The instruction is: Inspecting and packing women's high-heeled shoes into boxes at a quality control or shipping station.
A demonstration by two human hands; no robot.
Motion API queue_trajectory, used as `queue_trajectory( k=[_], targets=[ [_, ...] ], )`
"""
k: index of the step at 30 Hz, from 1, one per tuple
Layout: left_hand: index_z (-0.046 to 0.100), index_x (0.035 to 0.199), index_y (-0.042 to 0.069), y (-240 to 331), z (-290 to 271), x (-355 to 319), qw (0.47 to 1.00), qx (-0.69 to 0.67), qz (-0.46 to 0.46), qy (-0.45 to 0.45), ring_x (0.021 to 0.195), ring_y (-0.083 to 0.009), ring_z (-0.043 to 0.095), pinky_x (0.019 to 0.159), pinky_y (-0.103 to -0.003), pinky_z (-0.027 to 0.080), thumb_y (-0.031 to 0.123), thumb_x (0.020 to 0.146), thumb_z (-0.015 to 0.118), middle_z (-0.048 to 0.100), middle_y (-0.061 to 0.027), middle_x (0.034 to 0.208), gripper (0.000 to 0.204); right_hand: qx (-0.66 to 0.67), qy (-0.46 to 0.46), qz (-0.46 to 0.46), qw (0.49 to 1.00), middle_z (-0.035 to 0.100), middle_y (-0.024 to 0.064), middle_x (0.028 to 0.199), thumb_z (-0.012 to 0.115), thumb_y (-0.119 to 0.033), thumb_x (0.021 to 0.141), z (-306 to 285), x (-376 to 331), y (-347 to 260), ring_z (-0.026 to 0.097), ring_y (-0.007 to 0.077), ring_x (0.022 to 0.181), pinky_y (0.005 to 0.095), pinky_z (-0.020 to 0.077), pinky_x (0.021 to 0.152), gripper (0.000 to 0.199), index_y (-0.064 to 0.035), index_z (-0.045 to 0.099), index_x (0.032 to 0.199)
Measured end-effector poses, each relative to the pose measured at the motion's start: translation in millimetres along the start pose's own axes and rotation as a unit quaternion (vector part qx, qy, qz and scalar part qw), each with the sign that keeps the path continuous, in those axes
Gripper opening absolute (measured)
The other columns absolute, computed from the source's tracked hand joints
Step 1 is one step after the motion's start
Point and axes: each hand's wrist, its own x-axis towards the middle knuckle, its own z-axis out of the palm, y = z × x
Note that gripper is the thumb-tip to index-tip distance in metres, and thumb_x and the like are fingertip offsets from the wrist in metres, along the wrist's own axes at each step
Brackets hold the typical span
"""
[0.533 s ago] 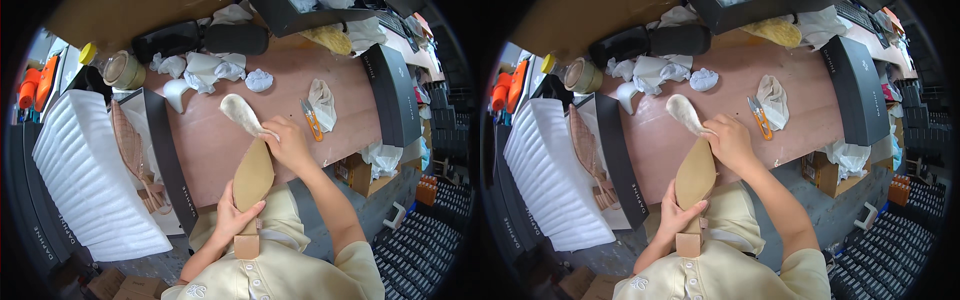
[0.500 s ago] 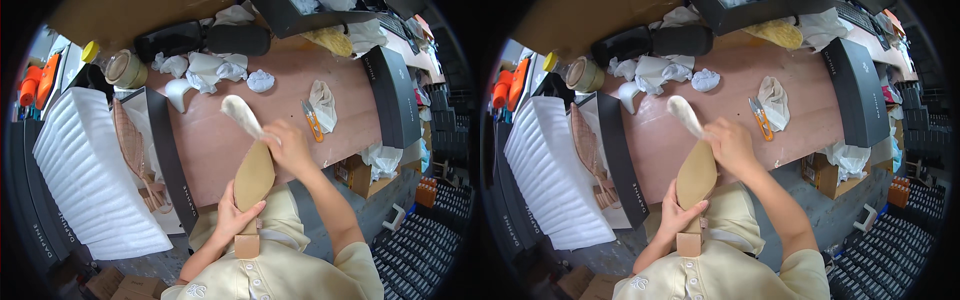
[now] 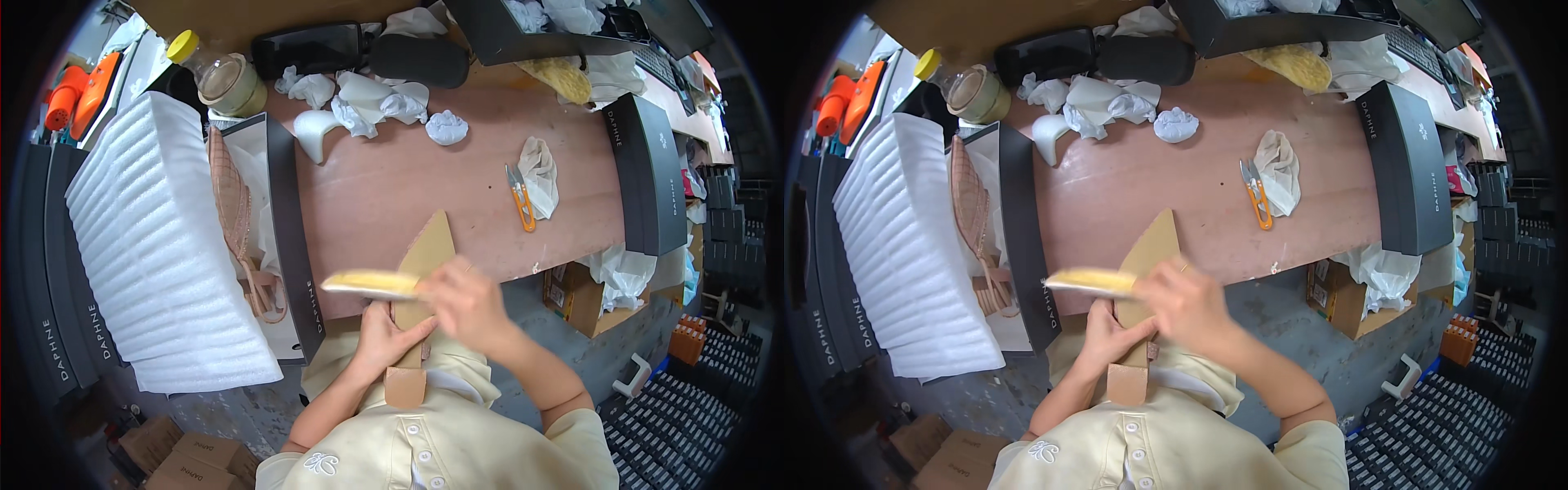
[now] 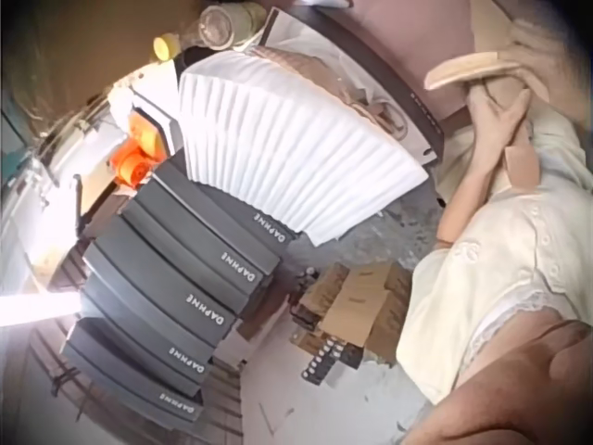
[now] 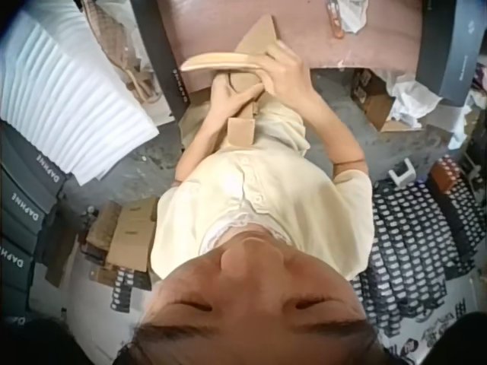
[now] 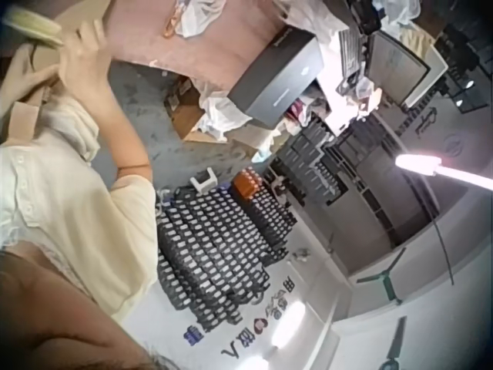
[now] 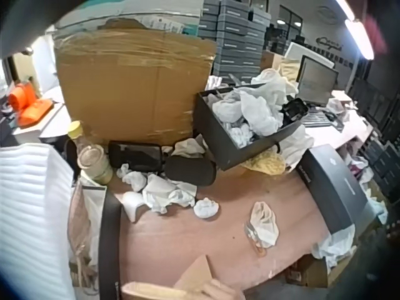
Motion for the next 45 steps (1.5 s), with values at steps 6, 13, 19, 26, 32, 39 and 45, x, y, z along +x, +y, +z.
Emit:
queue_trajectory(
  k=[6, 13, 19, 26, 32, 39, 45],
  targets=[
    [0.048, 0.113, -0.001, -3, -1, -1, 0.999, -0.029, -0.019, 0.001, 0.089, -0.0138, 0.059, 0.078, -0.028, 0.047, 0.014, 0.071, 0.075, 0.061, -0.0097, 0.098, 0.052, -0.007, -0.025, -0.013, 1.0, 0.056, 0.0078, 0.078, 0.059, -0.007, 0.067, 4, -14, -11, 0.056, 0.0266, 0.073, 0.0372, 0.0476, 0.061, 0.017, -0.0081, 0.065, 0.083],
    [0.043, 0.12, -0.001, 29, 8, 0, 0.996, -0.015, 0.08, 0.041, 0.096, -0.0158, 0.059, 0.084, -0.029, 0.046, 0.015, 0.07, 0.077, 0.06, -0.0119, 0.106, 0.063, -0.11, 0.205, 0.083, 0.969, 0.059, 0.0113, 0.083, 0.066, -0.015, 0.076, -71, 52, 40, 0.058, 0.0307, 0.079, 0.0371, 0.0456, 0.068, 0.016, -0.0022, 0.062, 0.084],
    [0.038, 0.124, -0.002, 38, 29, 0, 0.983, -0.012, 0.152, 0.097, 0.099, -0.0175, 0.058, 0.086, -0.029, 0.045, 0.016, 0.074, 0.075, 0.059, -0.0128, 0.107, 0.065, -0.409, 0.226, 0.082, 0.88, 0.051, 0.0207, 0.119, 0.069, -0.023, 0.077, -123, 55, 66, 0.045, 0.0385, 0.112, 0.0429, 0.0369, 0.094, 0.053, 0.0024, 0.05, 0.119],
    [0.033, 0.127, -0.002, 43, 49, 15, 0.953, -0.154, 0.187, 0.179, 0.1, -0.0154, 0.054, 0.087, -0.029, 0.043, 0.016, 0.083, 0.066, 0.055, -0.011, 0.111, 0.058, 0.211, -0.021, 0.23, 0.95, 0.052, 0.0094, 0.124, 0.063, -0.016, 0.082, -70, -51, 22, 0.049, 0.019, 0.114, 0.0328, 0.0416, 0.093, 0.052, -0.0004, 0.045, 0.129],
    [0.033, 0.127, -0.003, 46, 59, 17, 0.943, -0.175, 0.221, 0.178, 0.101, -0.0155, 0.053, 0.088, -0.028, 0.042, 0.022, 0.085, 0.065, 0.053, -0.0107, 0.112, 0.059, 0.485, -0.107, 0.234, 0.836, 0.052, 0.008, 0.117, 0.058, -0.027, 0.09, -25, -96, 21, 0.053, 0.0158, 0.102, 0.0293, 0.0447, 0.086, 0.055, 0.0041, 0.039, 0.13],
    [0.036, 0.129, -0.005, 59, 54, 11, 0.955, -0.154, 0.187, 0.171, 0.102, -0.0152, 0.052, 0.089, -0.028, 0.041, 0.021, 0.09, 0.056, 0.054, -0.0118, 0.114, 0.051, 0.154, 0.089, 0.217, 0.96, 0.058, 0.0109, 0.107, 0.058, -0.023, 0.089, -68, -36, 39, 0.056, 0.0157, 0.094, 0.03, 0.0451, 0.082, 0.04, 0.003, 0.051, 0.118],
    [0.044, 0.128, -0.004, 48, 45, 16, 0.957, -0.189, 0.122, 0.181, 0.102, -0.014, 0.051, 0.09, -0.026, 0.039, 0.022, 0.098, 0.036, 0.057, -0.011, 0.114, 0.041, 0.161, 0.152, 0.146, 0.964, 0.058, 0.012, 0.113, 0.059, -0.023, 0.088, -85, 24, 45, 0.054, 0.0191, 0.106, 0.0318, 0.0446, 0.087, 0.04, -0.0004, 0.052, 0.12]
  ],
)
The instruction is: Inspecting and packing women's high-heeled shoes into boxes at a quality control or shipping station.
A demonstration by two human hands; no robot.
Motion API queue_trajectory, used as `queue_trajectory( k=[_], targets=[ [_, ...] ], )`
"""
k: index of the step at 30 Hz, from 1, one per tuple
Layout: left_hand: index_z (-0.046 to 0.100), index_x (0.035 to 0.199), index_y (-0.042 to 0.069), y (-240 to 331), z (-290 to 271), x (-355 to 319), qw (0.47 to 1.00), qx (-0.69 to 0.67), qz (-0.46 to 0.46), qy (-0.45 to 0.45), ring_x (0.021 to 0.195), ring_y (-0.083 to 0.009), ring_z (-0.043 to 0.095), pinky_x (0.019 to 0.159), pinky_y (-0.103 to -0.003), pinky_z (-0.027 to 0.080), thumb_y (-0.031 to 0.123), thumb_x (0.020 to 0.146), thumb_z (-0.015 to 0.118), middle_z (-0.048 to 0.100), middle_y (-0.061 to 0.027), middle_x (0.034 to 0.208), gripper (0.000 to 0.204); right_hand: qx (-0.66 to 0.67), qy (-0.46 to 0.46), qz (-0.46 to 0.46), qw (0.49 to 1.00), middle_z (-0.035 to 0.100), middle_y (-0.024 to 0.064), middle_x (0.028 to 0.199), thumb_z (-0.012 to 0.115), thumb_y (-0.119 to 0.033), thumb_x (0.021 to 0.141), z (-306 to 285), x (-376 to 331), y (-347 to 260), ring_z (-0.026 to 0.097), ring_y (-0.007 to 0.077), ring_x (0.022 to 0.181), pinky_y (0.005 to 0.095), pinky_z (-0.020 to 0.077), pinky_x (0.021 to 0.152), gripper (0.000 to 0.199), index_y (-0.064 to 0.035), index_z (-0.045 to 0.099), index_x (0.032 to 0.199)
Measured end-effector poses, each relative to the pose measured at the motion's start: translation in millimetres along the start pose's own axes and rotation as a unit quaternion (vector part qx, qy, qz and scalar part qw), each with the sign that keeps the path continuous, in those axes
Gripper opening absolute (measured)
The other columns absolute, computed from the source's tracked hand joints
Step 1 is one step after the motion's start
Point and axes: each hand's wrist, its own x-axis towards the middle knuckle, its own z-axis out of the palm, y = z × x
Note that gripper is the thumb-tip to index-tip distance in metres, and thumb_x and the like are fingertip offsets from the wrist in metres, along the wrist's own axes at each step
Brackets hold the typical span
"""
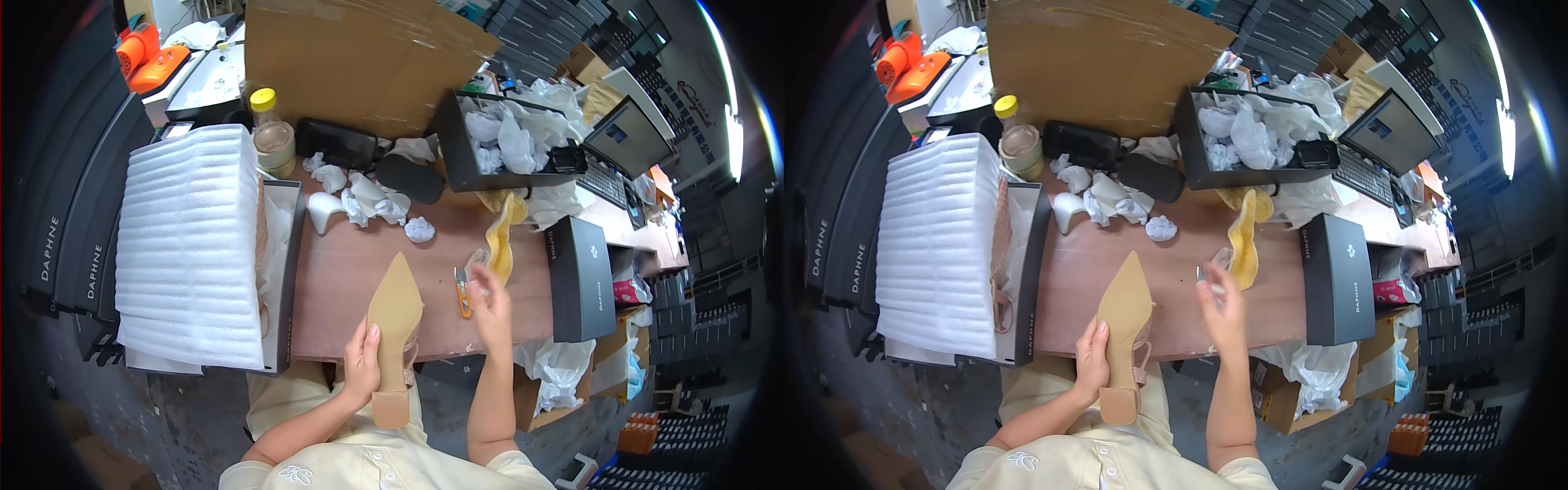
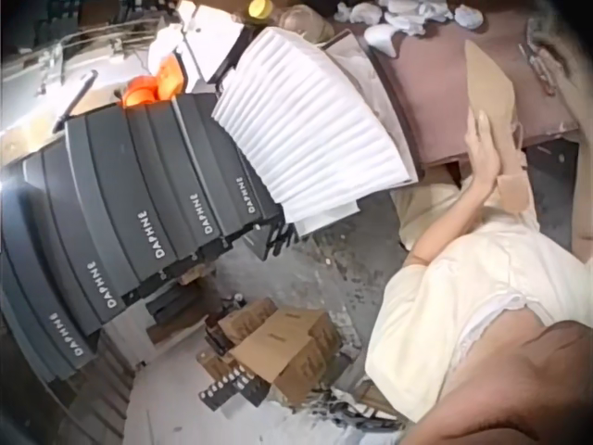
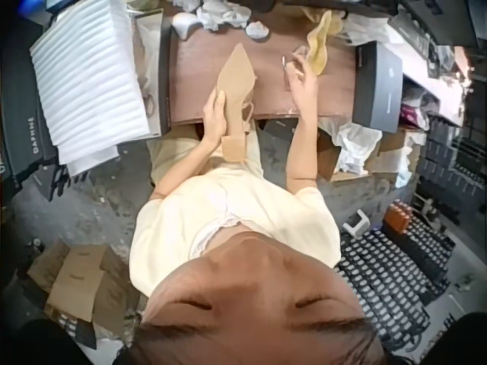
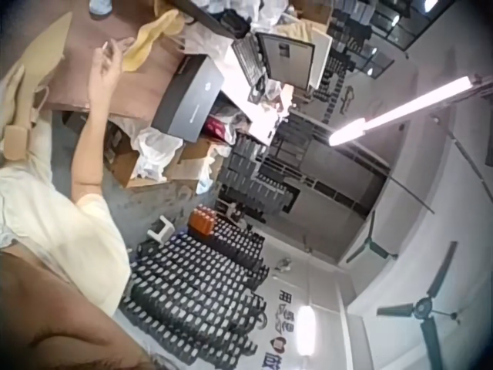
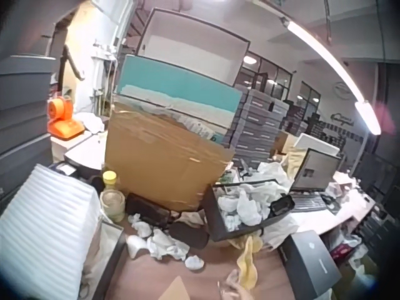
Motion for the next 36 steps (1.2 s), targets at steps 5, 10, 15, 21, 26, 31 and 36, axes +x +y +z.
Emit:
queue_trajectory(
  k=[5, 10, 15, 21, 26, 31, 36],
  targets=[
    [0.044, 0.129, -0.003, -7, -5, 5, 1.0, -0.015, -0.015, 0.015, 0.101, -0.0139, 0.051, 0.089, -0.026, 0.039, 0.025, 0.1, 0.03, 0.058, -0.0114, 0.112, 0.043, 0.12, -0.135, 0.068, 0.981, 0.051, 0.0167, 0.122, 0.07, -0.019, 0.079, 49, -37, 4, 0.052, 0.0225, 0.111, 0.0344, 0.0434, 0.092, 0.069, -0.004, 0.035, 0.136],
    [0.042, 0.131, -0.003, -8, -1, 2, 0.999, 0.045, 0.015, 0.015, 0.097, -0.0173, 0.055, 0.086, -0.029, 0.043, 0.028, 0.1, 0.029, 0.059, -0.0137, 0.111, 0.046, -0.039, -0.077, -0.009, 0.996, 0.056, 0.0177, 0.112, 0.073, -0.022, 0.075, 76, -41, -25, 0.058, 0.0235, 0.101, 0.0305, 0.0467, 0.085, 0.08, 0.0069, 0.028, 0.135],
    [0.039, 0.132, -0.004, -19, -2, 2, 0.991, 0.103, 0.084, -0.011, 0.103, -0.0208, 0.055, 0.089, -0.031, 0.042, 0.029, 0.099, 0.03, 0.057, -0.0179, 0.116, 0.047, 0.16, 0.01, 0.149, 0.976, 0.063, 0.0117, 0.095, 0.047, -0.025, 0.094, 60, -28, 11, 0.061, 0.0154, 0.084, 0.0263, 0.0483, 0.075, 0.038, 0.0071, 0.054, 0.114],
    [0.039, 0.13, -0.007, -10, 1, 1, 0.997, 0.02, 0.064, -0.022, 0.112, -0.0189, 0.049, 0.095, -0.029, 0.037, 0.028, 0.099, 0.033, 0.054, -0.0162, 0.121, 0.047, 0.041, 0.088, 0.011, 0.995, 0.062, 0.0124, 0.098, 0.049, -0.028, 0.092, 37, -30, 10, 0.06, 0.0196, 0.088, 0.0314, 0.048, 0.075, 0.039, 0.0061, 0.056, 0.109],
    [0.038, 0.13, -0.006, -9, -4, 0, 1.0, -0.009, 0.006, -0.022, 0.112, -0.0182, 0.048, 0.095, -0.029, 0.037, 0.017, 0.091, 0.052, 0.051, -0.014, 0.122, 0.047, -0.36, 0.254, -0.092, 0.893, 0.05, 0.0178, 0.112, 0.07, -0.023, 0.073, 13, 41, 31, 0.047, 0.0347, 0.108, 0.0438, 0.039, 0.089, 0.048, 0.0006, 0.05, 0.11],
    [0.037, 0.13, -0.006, -12, -12, -1, 1.0, 0.01, -0.023, -0.007, 0.113, -0.0193, 0.048, 0.096, -0.031, 0.038, 0.015, 0.085, 0.062, 0.05, -0.0148, 0.122, 0.055, -0.505, 0.336, -0.085, 0.791, 0.053, 0.0183, 0.104, 0.069, -0.021, 0.074, 11, 92, 73, 0.05, 0.0356, 0.101, 0.0445, 0.0412, 0.085, 0.041, -0.0019, 0.049, 0.104],
    [0.038, 0.129, -0.006, -15, -25, 6, 0.999, 0.014, -0.045, -0.006, 0.112, -0.0192, 0.049, 0.096, -0.031, 0.038, 0.016, 0.085, 0.062, 0.052, -0.0147, 0.121, 0.055, 0.04, 0.197, -0.025, 0.979, 0.058, 0.0138, 0.081, 0.057, -0.017, 0.087, -29, 75, 41, 0.057, 0.0255, 0.07, 0.0371, 0.0461, 0.067, 0.023, -0.0009, 0.047, 0.1]
  ],
)
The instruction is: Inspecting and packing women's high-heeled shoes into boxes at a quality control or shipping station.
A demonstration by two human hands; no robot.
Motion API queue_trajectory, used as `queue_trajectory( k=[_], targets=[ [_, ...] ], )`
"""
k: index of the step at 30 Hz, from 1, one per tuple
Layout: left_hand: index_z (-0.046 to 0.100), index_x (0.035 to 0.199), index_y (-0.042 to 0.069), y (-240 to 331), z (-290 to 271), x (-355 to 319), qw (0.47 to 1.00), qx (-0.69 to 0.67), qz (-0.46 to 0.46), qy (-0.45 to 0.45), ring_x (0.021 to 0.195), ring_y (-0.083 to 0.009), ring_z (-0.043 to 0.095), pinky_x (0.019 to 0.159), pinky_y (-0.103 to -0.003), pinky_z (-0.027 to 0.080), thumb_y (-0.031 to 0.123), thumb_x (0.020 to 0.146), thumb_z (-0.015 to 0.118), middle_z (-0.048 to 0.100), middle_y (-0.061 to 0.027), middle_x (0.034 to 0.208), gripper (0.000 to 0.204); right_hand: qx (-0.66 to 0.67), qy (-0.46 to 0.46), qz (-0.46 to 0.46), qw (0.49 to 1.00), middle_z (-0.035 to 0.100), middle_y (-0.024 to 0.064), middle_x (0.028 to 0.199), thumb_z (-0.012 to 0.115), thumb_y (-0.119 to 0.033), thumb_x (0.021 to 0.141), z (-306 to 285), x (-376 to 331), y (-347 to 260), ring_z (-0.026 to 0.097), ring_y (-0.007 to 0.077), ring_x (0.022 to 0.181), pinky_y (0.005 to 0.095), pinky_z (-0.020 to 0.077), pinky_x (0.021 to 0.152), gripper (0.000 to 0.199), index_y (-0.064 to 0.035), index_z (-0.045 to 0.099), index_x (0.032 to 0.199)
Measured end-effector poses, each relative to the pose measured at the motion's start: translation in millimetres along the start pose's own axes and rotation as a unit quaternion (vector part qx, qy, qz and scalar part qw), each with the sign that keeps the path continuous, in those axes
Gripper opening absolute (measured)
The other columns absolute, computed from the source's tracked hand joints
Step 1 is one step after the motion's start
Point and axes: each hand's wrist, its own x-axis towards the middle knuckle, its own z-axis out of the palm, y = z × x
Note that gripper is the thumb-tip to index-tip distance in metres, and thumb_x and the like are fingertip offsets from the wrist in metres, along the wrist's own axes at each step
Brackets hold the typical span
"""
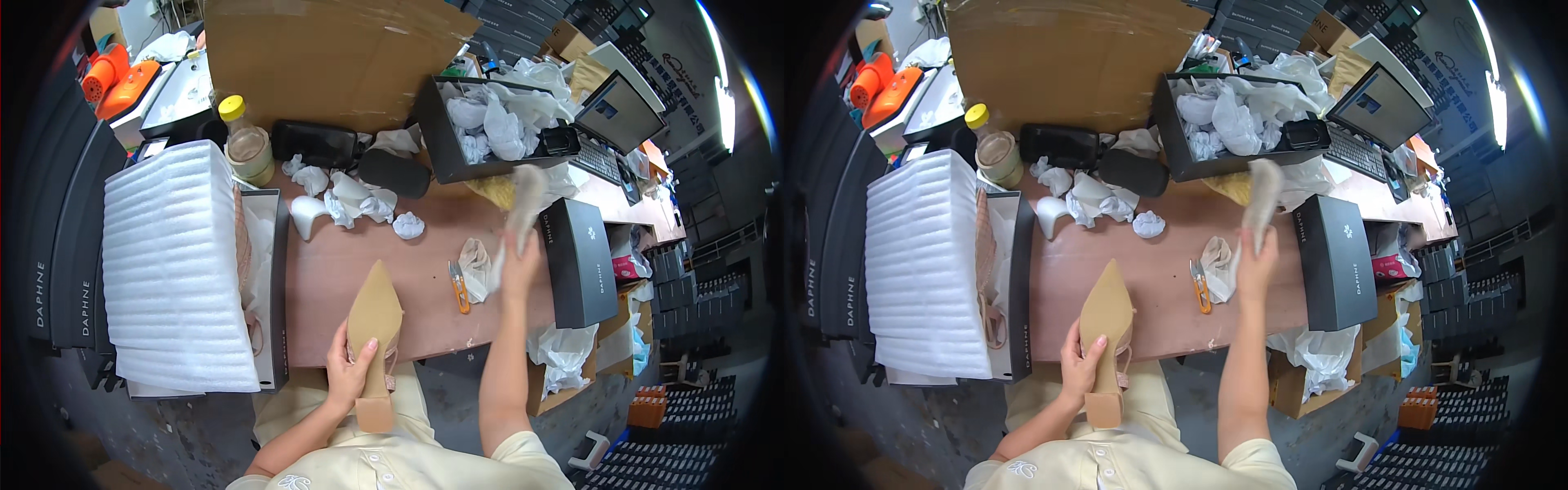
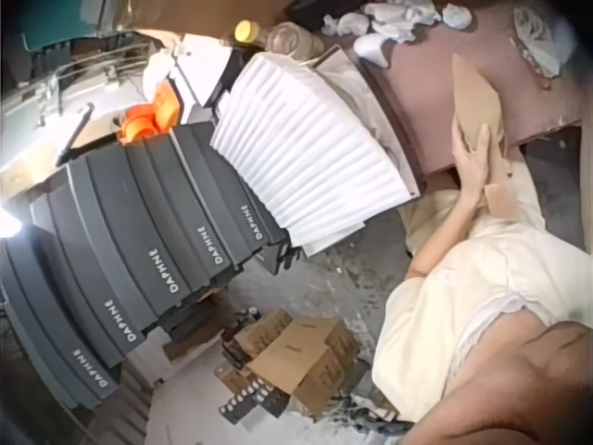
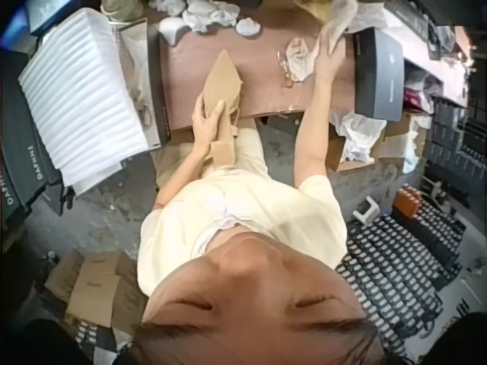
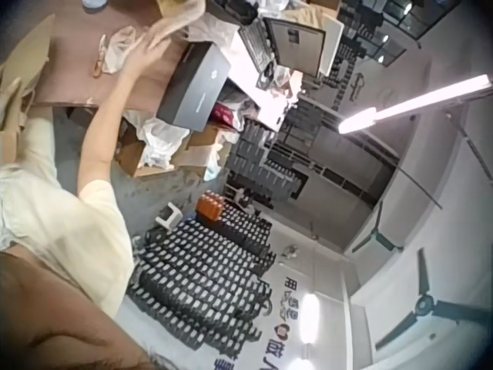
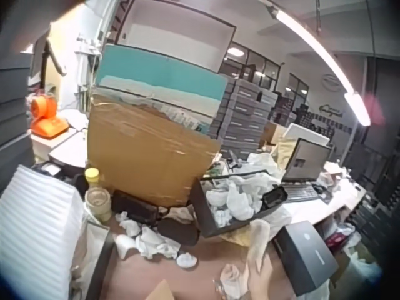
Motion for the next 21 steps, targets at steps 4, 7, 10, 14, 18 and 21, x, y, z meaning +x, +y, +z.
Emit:
queue_trajectory(
  k=[4, 7, 10, 14, 18, 21],
  targets=[
    [0.038, 0.129, -0.006, -5, -11, -3, 0.998, -0.029, -0.062, -0.01, 0.111, -0.0183, 0.05, 0.096, -0.031, 0.038, 0.017, 0.086, 0.062, 0.052, -0.0142, 0.12, 0.055, 0.434, -0.203, 0.156, 0.864, 0.059, 0.014, 0.083, 0.051, -0.014, 0.092, -22, -53, -74, 0.055, 0.018, 0.065, 0.0309, 0.0458, 0.064, 0.023, -0.0001, 0.048, 0.109],
    [0.038, 0.13, -0.005, -7, -18, -8, 0.995, -0.025, -0.1, -0.007, 0.111, -0.017, 0.05, 0.095, -0.03, 0.038, 0.017, 0.086, 0.062, 0.052, -0.0134, 0.121, 0.054, 0.418, -0.236, 0.182, 0.858, 0.058, 0.0129, 0.089, 0.05, -0.019, 0.092, -15, -82, -74, 0.052, 0.0154, 0.062, 0.0314, 0.043, 0.062, 0.025, -0.0009, 0.05, 0.109],
    [0.041, 0.129, -0.004, -11, -29, -14, 0.994, 0.011, -0.108, -0.002, 0.109, -0.0162, 0.051, 0.093, -0.029, 0.04, 0.017, 0.086, 0.061, 0.054, -0.0125, 0.119, 0.052, 0.344, -0.207, 0.265, 0.877, 0.061, 0.011, 0.09, 0.057, -0.013, 0.089, -6, -109, -50, 0.057, 0.0144, 0.068, 0.0278, 0.0463, 0.064, 0.027, -0.0007, 0.052, 0.112],
    [0.044, 0.127, -0.004, -5, -35, -11, 0.994, 0.028, -0.106, -0.024, 0.105, -0.0157, 0.053, 0.091, -0.029, 0.041, 0.018, 0.086, 0.062, 0.057, -0.0117, 0.115, 0.05, 0.131, -0.261, 0.261, 0.92, 0.059, 0.0024, 0.087, 0.064, -0.009, 0.084, 20, -142, -26, 0.057, 0.0121, 0.072, 0.0266, 0.0462, 0.064, 0.018, -0.002, 0.06, 0.099],
    [0.044, 0.127, -0.005, -5, -36, -9, 0.993, 0.033, -0.107, -0.031, 0.103, -0.0148, 0.054, 0.089, -0.028, 0.042, 0.017, 0.086, 0.061, 0.058, -0.0113, 0.113, 0.049, -0.062, -0.322, 0.031, 0.944, 0.059, 0.0086, 0.081, 0.065, -0.005, 0.077, 45, -151, -46, 0.059, 0.0188, 0.073, 0.029, 0.0443, 0.063, 0.015, 0.0019, 0.06, 0.09],
    [0.044, 0.128, -0.005, -6, -34, -8, 0.993, 0.027, -0.11, -0.039, 0.103, -0.014, 0.054, 0.089, -0.028, 0.042, 0.017, 0.087, 0.06, 0.058, -0.0111, 0.114, 0.049, -0.128, -0.313, -0.009, 0.941, 0.056, 0.0133, 0.079, 0.063, -0.005, 0.076, 61, -150, -44, 0.058, 0.0266, 0.069, 0.0321, 0.0437, 0.062, 0.015, 0.0033, 0.059, 0.087]
  ],
)
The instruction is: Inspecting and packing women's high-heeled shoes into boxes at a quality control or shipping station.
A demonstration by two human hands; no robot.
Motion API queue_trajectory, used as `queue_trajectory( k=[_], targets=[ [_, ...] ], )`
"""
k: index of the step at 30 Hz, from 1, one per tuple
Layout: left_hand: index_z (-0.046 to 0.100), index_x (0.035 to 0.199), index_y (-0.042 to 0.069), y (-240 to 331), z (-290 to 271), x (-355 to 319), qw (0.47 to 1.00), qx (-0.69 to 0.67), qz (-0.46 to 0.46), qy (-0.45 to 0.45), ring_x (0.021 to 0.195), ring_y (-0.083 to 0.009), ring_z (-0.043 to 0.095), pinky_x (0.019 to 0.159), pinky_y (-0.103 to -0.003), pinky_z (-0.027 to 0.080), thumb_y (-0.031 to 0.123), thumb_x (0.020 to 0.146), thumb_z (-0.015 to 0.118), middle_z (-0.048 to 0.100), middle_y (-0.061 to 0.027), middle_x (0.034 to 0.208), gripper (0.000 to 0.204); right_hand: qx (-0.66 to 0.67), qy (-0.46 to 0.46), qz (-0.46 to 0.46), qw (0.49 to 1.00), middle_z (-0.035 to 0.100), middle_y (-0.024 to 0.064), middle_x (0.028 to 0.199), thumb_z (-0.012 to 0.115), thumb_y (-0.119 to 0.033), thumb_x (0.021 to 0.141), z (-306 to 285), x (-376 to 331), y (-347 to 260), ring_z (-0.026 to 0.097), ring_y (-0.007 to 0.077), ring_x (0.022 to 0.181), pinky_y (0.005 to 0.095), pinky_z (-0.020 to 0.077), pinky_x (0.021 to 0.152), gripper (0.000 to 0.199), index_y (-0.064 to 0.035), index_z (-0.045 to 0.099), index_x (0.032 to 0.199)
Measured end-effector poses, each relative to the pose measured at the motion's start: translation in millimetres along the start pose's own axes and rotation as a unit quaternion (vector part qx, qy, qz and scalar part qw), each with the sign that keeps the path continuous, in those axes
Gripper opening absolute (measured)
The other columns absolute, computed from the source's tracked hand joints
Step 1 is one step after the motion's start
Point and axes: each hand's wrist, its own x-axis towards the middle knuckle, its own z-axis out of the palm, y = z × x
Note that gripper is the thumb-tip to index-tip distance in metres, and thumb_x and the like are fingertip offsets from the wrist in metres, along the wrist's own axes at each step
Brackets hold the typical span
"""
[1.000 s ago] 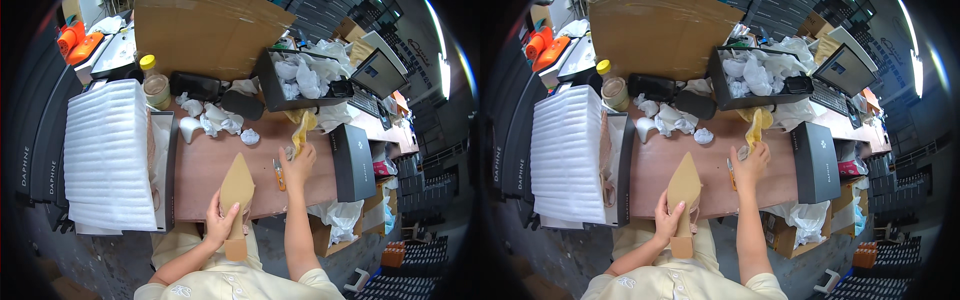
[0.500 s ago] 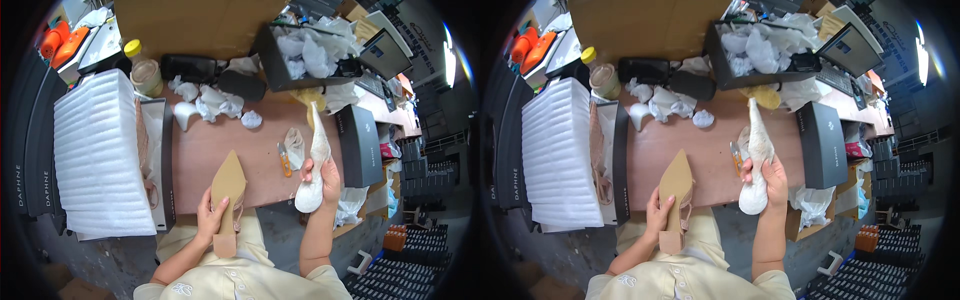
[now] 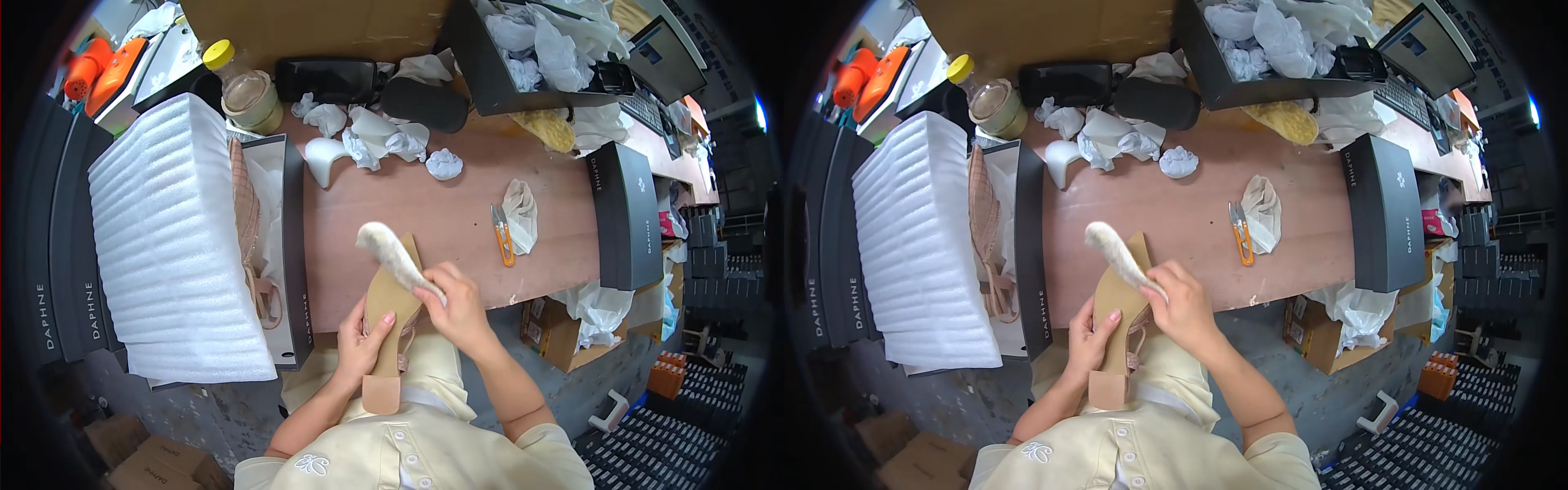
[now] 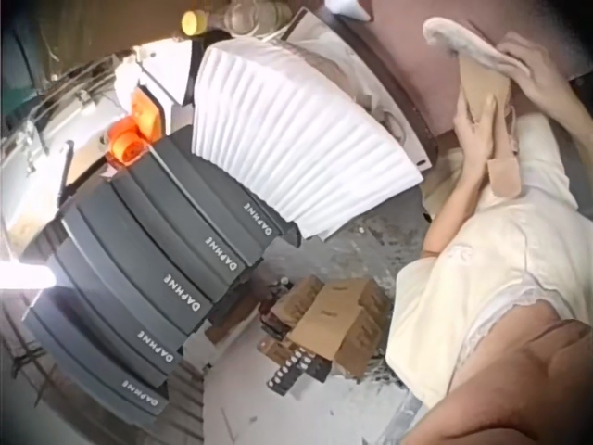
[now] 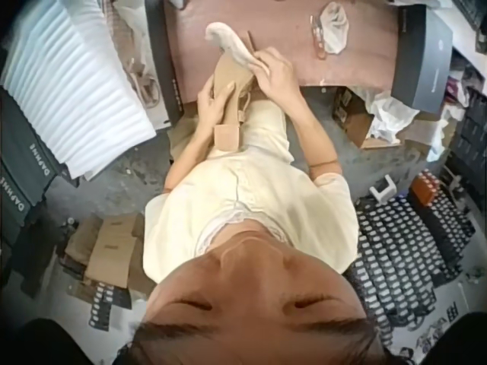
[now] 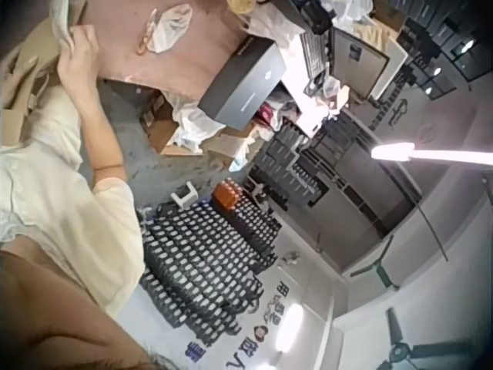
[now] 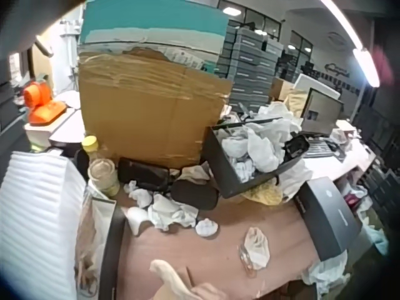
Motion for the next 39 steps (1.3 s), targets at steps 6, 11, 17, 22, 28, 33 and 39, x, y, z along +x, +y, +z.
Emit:
queue_trajectory(
  k=[6, 11, 17, 22, 28, 33, 39],
  targets=[
    [0.043, 0.129, -0.005, 1, 0, 1, 1.0, 0.001, 0.001, 0.0, 0.102, -0.0134, 0.054, 0.089, -0.027, 0.042, 0.016, 0.087, 0.059, 0.058, -0.0108, 0.114, 0.049, -0.036, -0.027, 0.011, 0.999, 0.058, 0.0137, 0.087, 0.061, -0.01, 0.079, -8, 8, 7, 0.058, 0.0355, 0.076, 0.0386, 0.0456, 0.066, 0.014, -0.0003, 0.059, 0.089],
    [0.045, 0.128, -0.005, 4, 3, -2, 1.0, -0.005, -0.009, 0.0, 0.101, -0.0134, 0.054, 0.088, -0.027, 0.043, 0.015, 0.088, 0.059, 0.059, -0.0108, 0.113, 0.047, -0.046, -0.012, 0.023, 0.999, 0.057, 0.013, 0.086, 0.06, -0.008, 0.078, -6, 5, 8, 0.059, 0.0345, 0.077, 0.0394, 0.0463, 0.066, 0.014, -0.0015, 0.059, 0.09],
    [0.043, 0.129, -0.005, 1, 3, -2, 1.0, 0.006, -0.008, -0.008, 0.103, -0.0129, 0.054, 0.09, -0.027, 0.042, 0.014, 0.088, 0.058, 0.057, -0.0104, 0.116, 0.047, -0.113, 0.012, 0.017, 0.993, 0.057, 0.0113, 0.085, 0.061, -0.01, 0.077, -4, 6, 3, 0.059, 0.0329, 0.075, 0.0407, 0.047, 0.062, 0.012, -0.0044, 0.06, 0.088],
    [0.042, 0.129, -0.006, 2, 3, -1, 1.0, 0.006, 0.004, -0.006, 0.103, -0.0124, 0.053, 0.09, -0.026, 0.042, 0.013, 0.088, 0.057, 0.056, -0.0105, 0.117, 0.047, -0.064, -0.034, -0.01, 0.997, 0.056, 0.0141, 0.083, 0.06, -0.009, 0.078, -4, -2, -2, 0.059, 0.034, 0.074, 0.0379, 0.0469, 0.064, 0.013, -0.0015, 0.061, 0.088],
    [0.042, 0.129, -0.006, -2, 3, -5, 1.0, -0.011, 0.004, -0.005, 0.103, -0.0124, 0.053, 0.089, -0.026, 0.042, 0.012, 0.088, 0.057, 0.056, -0.0106, 0.116, 0.047, -0.067, -0.078, -0.004, 0.995, 0.057, 0.0146, 0.083, 0.06, -0.008, 0.078, -6, -1, -2, 0.058, 0.0339, 0.073, 0.0377, 0.047, 0.063, 0.014, -0.0011, 0.062, 0.09],
    [0.041, 0.129, -0.007, 0, 5, -4, 1.0, 0.008, 0.005, -0.012, 0.105, -0.0131, 0.052, 0.091, -0.027, 0.04, 0.012, 0.088, 0.057, 0.056, -0.0106, 0.117, 0.048, -0.077, 0.023, 0.007, 0.997, 0.057, 0.0127, 0.084, 0.062, -0.012, 0.077, -2, 21, 16, 0.059, 0.0339, 0.075, 0.0391, 0.0466, 0.064, 0.014, -0.0036, 0.062, 0.088],
    [0.042, 0.129, -0.007, -10, 0, -2, 0.999, -0.008, 0.03, -0.009, 0.106, -0.0135, 0.052, 0.092, -0.027, 0.04, 0.012, 0.088, 0.058, 0.056, -0.0114, 0.117, 0.048, 0.012, 0.103, 0.02, 0.994, 0.055, 0.0117, 0.081, 0.063, -0.008, 0.075, -28, 24, 12, 0.056, 0.0321, 0.073, 0.0382, 0.0465, 0.064, 0.013, -0.0032, 0.06, 0.086]
  ],
)
